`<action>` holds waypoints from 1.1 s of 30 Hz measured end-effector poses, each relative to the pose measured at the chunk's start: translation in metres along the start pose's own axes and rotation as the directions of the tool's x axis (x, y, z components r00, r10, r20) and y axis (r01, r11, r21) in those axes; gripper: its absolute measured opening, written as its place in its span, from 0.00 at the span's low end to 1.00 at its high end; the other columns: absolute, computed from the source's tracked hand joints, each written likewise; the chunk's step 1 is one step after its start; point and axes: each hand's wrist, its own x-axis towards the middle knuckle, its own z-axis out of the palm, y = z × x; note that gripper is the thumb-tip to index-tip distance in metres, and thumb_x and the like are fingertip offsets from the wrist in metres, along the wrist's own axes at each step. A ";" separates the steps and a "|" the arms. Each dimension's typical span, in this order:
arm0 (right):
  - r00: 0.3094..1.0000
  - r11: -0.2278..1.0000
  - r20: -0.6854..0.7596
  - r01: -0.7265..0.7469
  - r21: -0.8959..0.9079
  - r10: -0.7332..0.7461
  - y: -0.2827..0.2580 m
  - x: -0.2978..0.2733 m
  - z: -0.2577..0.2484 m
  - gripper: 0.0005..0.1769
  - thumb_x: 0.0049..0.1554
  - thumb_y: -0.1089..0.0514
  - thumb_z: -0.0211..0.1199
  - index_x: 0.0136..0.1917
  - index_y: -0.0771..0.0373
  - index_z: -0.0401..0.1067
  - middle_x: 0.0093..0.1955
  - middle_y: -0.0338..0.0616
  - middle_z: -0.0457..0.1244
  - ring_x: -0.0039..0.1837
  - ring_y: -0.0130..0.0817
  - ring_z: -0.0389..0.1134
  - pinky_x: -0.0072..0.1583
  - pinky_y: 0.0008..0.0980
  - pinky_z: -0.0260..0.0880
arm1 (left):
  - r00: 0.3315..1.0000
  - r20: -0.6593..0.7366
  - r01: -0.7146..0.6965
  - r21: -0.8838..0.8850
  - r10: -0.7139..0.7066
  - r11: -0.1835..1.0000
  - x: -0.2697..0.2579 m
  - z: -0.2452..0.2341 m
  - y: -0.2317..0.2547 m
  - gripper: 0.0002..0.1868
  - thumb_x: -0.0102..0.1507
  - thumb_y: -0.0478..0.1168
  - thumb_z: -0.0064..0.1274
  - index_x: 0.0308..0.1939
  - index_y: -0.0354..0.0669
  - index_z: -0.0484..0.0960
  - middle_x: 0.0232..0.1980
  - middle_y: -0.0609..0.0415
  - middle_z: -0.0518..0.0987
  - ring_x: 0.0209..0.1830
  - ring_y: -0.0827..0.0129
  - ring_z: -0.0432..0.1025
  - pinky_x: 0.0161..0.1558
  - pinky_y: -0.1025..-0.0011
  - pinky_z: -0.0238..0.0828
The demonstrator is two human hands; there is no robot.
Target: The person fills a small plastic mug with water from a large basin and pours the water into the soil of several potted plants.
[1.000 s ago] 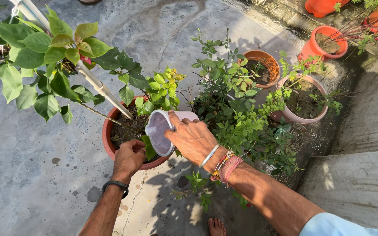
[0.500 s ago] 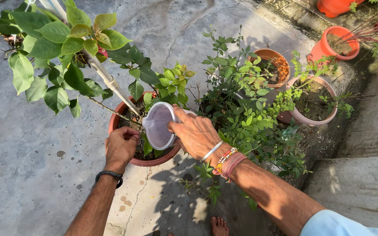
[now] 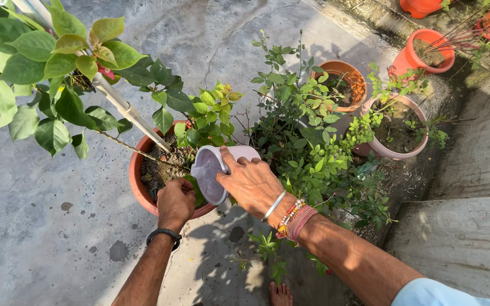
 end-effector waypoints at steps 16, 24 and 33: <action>0.861 0.696 -0.180 -0.244 0.676 0.476 0.028 -0.041 -0.030 0.17 0.44 0.53 0.77 0.43 0.59 0.75 0.63 0.45 0.66 0.55 0.53 0.71 0.54 0.48 0.72 | 0.999 -0.023 -0.049 -0.396 0.044 0.917 -0.013 -0.037 0.095 0.11 0.67 0.32 0.47 0.51 0.35 0.82 0.41 0.50 0.86 0.37 0.70 0.80 0.41 0.70 0.78; 0.732 0.598 -0.295 -0.187 0.779 0.614 0.047 -0.074 -0.061 0.18 0.46 0.51 0.77 0.44 0.60 0.74 0.64 0.46 0.66 0.59 0.50 0.71 0.56 0.44 0.72 | 0.942 -0.070 -0.330 -0.374 0.328 0.867 -0.044 -0.050 0.165 0.18 0.63 0.29 0.48 0.58 0.34 0.76 0.49 0.49 0.86 0.43 0.68 0.81 0.45 0.70 0.78; 0.683 0.678 -0.396 -0.199 0.708 0.614 0.082 -0.139 -0.105 0.17 0.48 0.52 0.76 0.45 0.61 0.73 0.68 0.49 0.64 0.64 0.52 0.69 0.59 0.44 0.71 | 0.887 0.082 -0.419 -0.269 0.454 0.867 -0.060 -0.036 0.240 0.20 0.63 0.32 0.53 0.59 0.35 0.75 0.51 0.48 0.85 0.51 0.67 0.80 0.50 0.67 0.76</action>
